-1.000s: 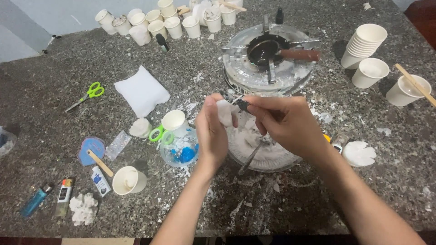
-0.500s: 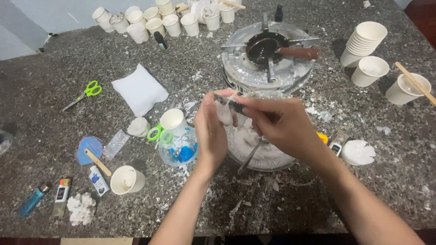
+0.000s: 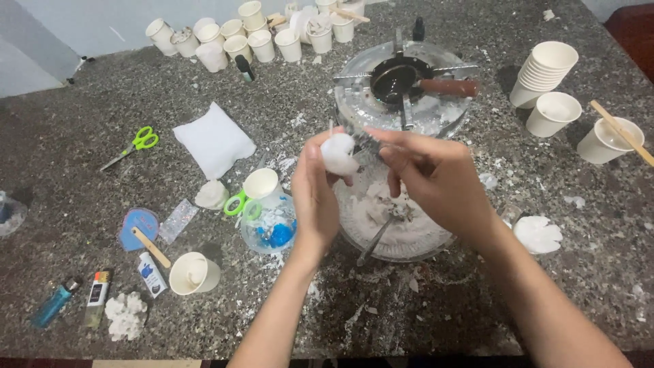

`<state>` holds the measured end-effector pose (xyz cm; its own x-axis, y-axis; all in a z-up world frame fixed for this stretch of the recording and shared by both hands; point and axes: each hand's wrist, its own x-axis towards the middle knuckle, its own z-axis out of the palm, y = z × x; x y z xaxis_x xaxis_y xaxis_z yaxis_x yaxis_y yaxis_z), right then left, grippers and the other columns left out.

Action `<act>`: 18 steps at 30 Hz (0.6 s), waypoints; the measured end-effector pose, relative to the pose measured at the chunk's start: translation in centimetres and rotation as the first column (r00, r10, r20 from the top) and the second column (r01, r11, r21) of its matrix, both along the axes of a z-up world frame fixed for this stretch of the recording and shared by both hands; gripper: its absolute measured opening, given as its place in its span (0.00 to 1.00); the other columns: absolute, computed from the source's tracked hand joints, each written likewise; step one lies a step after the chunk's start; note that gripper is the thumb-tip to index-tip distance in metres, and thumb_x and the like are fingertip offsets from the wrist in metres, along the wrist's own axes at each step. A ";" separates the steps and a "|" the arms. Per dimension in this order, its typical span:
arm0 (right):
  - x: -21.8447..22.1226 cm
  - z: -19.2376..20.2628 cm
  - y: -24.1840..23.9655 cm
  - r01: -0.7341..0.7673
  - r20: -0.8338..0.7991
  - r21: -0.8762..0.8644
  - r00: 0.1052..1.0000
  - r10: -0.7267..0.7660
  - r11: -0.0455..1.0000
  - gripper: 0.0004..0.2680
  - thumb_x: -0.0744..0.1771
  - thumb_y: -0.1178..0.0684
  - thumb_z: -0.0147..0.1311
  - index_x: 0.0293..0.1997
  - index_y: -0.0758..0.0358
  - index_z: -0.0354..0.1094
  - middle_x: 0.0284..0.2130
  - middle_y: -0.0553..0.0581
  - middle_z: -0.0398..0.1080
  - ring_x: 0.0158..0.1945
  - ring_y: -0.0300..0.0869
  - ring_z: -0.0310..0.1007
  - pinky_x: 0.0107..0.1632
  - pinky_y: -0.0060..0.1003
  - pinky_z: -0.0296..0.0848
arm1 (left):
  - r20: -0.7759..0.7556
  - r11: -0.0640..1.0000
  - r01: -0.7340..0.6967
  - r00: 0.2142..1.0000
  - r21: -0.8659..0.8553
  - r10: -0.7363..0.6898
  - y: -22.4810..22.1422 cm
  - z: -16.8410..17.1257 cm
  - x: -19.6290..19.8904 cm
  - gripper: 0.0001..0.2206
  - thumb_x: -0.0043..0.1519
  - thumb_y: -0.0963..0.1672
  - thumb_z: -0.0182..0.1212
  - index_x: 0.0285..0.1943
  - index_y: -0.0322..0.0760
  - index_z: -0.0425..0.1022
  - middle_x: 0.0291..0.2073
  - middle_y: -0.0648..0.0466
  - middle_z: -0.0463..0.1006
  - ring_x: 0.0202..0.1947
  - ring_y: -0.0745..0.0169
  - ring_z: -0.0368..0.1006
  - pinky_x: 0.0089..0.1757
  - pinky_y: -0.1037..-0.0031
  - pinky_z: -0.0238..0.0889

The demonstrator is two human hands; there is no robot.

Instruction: Using a small tool to scrape and clean a white solid object over a bowl of powder in a workshop setting.

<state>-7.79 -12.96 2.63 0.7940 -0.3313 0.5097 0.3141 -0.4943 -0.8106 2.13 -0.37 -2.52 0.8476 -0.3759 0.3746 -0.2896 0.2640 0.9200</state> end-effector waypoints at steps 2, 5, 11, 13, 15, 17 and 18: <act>0.1 -0.5 -0.8 0.016 0.011 0.024 1.000 -0.017 1.000 0.10 0.69 0.60 0.52 0.55 0.59 0.73 0.11 0.56 0.71 0.11 0.36 0.60 0.18 0.27 0.59 | -0.014 1.000 -0.001 1.000 -0.027 0.001 -0.2 0.2 0.1 0.31 0.69 0.59 0.31 0.59 0.34 0.71 0.30 0.48 0.75 0.26 0.68 0.70 0.29 0.78 0.66; -0.1 -0.3 -1.4 0.030 -0.004 0.106 1.000 -0.030 0.994 0.09 0.69 0.60 0.51 0.55 0.60 0.73 0.12 0.57 0.70 0.10 0.35 0.58 0.16 0.26 0.58 | 0.023 0.998 0.019 1.000 -0.068 -0.017 -0.1 -0.3 0.5 0.29 0.68 0.58 0.38 0.64 0.33 0.66 0.38 0.48 0.75 0.29 0.70 0.69 0.31 0.78 0.67; -0.5 0.6 -0.9 -0.053 -0.059 0.285 0.996 0.073 0.957 0.09 0.69 0.58 0.48 0.49 0.64 0.75 0.09 0.61 0.68 0.05 0.37 0.57 0.11 0.28 0.56 | 0.035 0.987 0.058 0.998 -0.147 -0.053 -0.4 -1.0 0.6 0.27 0.64 0.53 0.56 0.63 0.30 0.60 0.54 0.44 0.71 0.37 0.66 0.73 0.34 0.74 0.73; -0.6 0.5 -0.7 -0.071 -0.071 0.309 0.993 0.098 0.948 0.09 0.69 0.59 0.47 0.47 0.65 0.76 0.09 0.62 0.68 0.05 0.37 0.57 0.11 0.29 0.56 | 0.013 0.982 0.068 0.998 -0.175 -0.067 -0.5 -0.5 0.3 0.23 0.65 0.49 0.59 0.61 0.30 0.60 0.52 0.46 0.71 0.33 0.66 0.74 0.33 0.73 0.74; -0.5 0.4 -0.6 -0.081 -0.052 0.303 0.994 0.101 0.949 0.08 0.68 0.59 0.49 0.47 0.64 0.76 0.09 0.63 0.70 0.04 0.37 0.57 0.10 0.30 0.57 | -0.051 0.982 0.031 0.998 -0.185 -0.041 -0.6 0.2 -0.1 0.17 0.63 0.43 0.60 0.57 0.28 0.62 0.53 0.45 0.70 0.42 0.58 0.78 0.39 0.65 0.79; -0.7 0.7 -0.4 -0.078 -0.060 0.335 0.993 0.104 0.939 0.08 0.68 0.60 0.49 0.48 0.65 0.76 0.10 0.64 0.70 0.05 0.38 0.56 0.11 0.30 0.57 | -0.030 0.987 0.069 0.997 -0.148 -0.074 -0.4 0.6 -0.4 0.20 0.64 0.42 0.58 0.63 0.32 0.59 0.53 0.45 0.69 0.46 0.57 0.77 0.43 0.64 0.80; -0.8 0.8 -0.4 -0.075 -0.071 0.364 0.992 0.108 0.928 0.09 0.68 0.60 0.48 0.49 0.65 0.76 0.11 0.65 0.71 0.05 0.38 0.55 0.12 0.31 0.57 | -0.013 0.988 0.104 0.994 -0.112 -0.107 -0.3 0.9 -0.6 0.23 0.64 0.41 0.56 0.69 0.35 0.56 0.54 0.45 0.68 0.50 0.55 0.76 0.47 0.63 0.80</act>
<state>-8.60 -13.35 3.42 0.8659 -0.4032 0.2962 0.2631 -0.1366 -0.9550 1.57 -0.72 -1.66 0.8126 -0.4205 0.4035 -0.2376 0.3931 0.8883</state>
